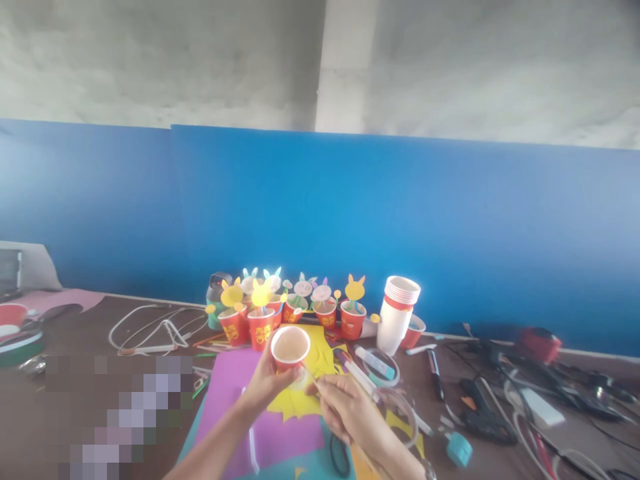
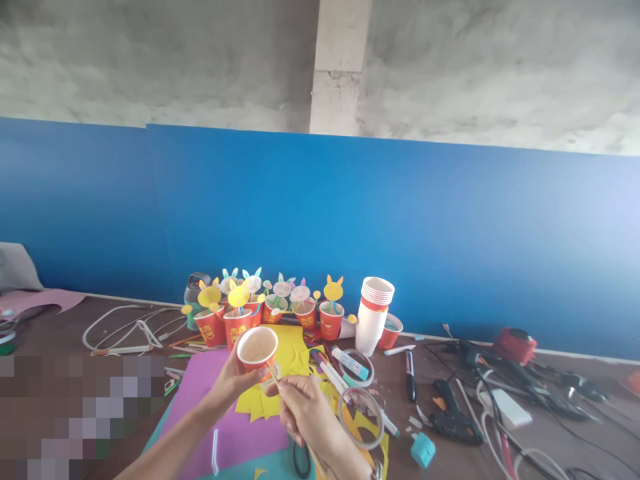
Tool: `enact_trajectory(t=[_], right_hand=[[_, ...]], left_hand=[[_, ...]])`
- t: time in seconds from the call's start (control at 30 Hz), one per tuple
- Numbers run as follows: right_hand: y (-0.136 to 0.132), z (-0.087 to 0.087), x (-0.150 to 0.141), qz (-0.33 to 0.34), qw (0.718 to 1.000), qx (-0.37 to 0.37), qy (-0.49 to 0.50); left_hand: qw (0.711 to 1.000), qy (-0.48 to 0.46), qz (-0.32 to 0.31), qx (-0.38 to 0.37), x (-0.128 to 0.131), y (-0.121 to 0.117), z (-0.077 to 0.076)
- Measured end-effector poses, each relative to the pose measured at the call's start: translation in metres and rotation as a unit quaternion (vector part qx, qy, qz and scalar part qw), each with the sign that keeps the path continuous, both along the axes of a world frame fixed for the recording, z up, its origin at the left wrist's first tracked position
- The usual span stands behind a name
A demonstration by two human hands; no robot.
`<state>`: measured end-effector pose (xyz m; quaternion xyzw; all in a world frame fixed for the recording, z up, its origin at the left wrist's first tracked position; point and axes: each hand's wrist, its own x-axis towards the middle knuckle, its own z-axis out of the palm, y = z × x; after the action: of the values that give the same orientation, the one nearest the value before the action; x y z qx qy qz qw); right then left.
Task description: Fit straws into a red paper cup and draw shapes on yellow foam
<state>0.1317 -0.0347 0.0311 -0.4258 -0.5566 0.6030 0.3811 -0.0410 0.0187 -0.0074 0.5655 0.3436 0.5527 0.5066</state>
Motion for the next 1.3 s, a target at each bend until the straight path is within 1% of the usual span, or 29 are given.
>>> enact_trajectory(t=[0.13, 0.3, 0.43, 0.57, 0.73, 1.03, 1.17, 1.3], right_hand=[[0.000, -0.003, -0.003, -0.006, 1.000, -0.007, 0.006], [-0.003, -0.002, -0.005, -0.023, 0.999, 0.006, -0.039], [-0.004, 0.001, -0.005, -0.020, 0.997, 0.022, -0.065], [-0.005, 0.003, -0.004, -0.018, 0.997, 0.027, -0.071], [-0.005, 0.002, -0.004, -0.023, 0.998, 0.016, -0.063], [-0.004, -0.002, -0.006, -0.026, 0.998, 0.008, -0.048], [-0.005, -0.003, -0.009, -0.029, 0.999, -0.012, -0.017], [-0.004, -0.008, -0.012, -0.047, 0.998, -0.037, 0.022]], left_hand=[[1.000, 0.002, -0.003, -0.002, 0.000, 0.001, -0.002], [1.000, 0.004, -0.016, -0.007, -0.002, 0.002, -0.004], [1.000, -0.004, -0.008, -0.011, -0.001, 0.001, 0.000], [0.999, -0.010, -0.016, -0.034, 0.000, -0.001, 0.004], [1.000, -0.015, -0.008, -0.015, 0.000, -0.002, 0.004], [0.999, -0.003, -0.032, -0.017, 0.000, -0.002, 0.004], [0.999, 0.001, -0.032, -0.018, 0.000, -0.003, 0.003], [0.999, 0.012, -0.032, -0.009, 0.001, -0.003, 0.002]])
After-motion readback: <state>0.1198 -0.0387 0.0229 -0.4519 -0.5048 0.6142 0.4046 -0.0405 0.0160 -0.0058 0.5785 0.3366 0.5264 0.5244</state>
